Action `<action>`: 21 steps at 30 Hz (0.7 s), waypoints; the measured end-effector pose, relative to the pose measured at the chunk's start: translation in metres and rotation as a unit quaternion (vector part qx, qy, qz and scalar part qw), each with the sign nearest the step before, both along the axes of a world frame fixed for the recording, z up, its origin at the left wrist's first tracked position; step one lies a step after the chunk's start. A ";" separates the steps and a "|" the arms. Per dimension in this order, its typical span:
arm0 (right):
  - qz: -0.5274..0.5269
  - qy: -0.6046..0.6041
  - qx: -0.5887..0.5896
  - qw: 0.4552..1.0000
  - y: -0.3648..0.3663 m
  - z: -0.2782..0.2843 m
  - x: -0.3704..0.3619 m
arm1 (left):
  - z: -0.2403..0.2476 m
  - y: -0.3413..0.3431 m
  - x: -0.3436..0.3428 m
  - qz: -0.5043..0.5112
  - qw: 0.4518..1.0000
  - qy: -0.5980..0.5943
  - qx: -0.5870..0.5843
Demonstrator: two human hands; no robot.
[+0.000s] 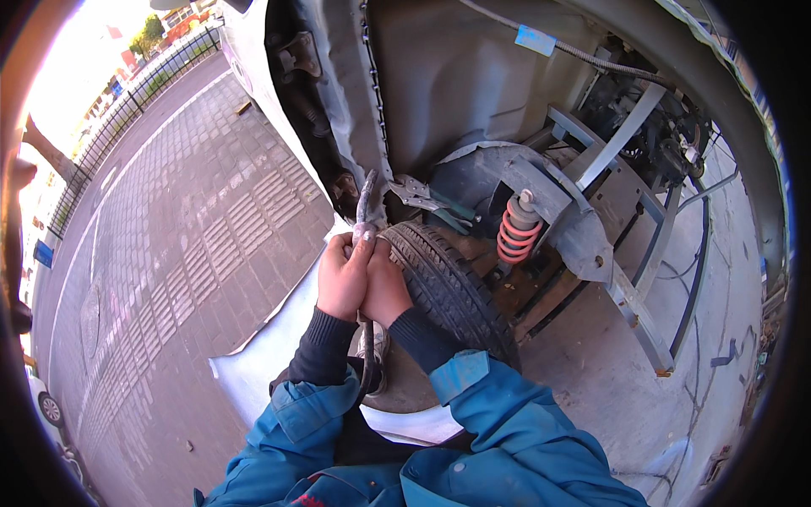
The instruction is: The person welds a metal bracket near the front wheel well, then fits and secures a long rusty metal bar along the lower front edge of the car using pliers. The person repeatedly adjusts the bar's position and tightens it in place.
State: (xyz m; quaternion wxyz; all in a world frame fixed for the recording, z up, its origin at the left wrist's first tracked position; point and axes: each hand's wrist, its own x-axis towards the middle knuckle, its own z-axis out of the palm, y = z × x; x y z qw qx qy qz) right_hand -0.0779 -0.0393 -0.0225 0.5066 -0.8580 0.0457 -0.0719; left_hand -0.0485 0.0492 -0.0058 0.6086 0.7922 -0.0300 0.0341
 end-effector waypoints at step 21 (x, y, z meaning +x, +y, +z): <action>-0.047 0.026 0.161 0.986 0.005 -0.026 0.024 | -0.007 -0.007 0.028 -0.006 0.997 0.068 -0.037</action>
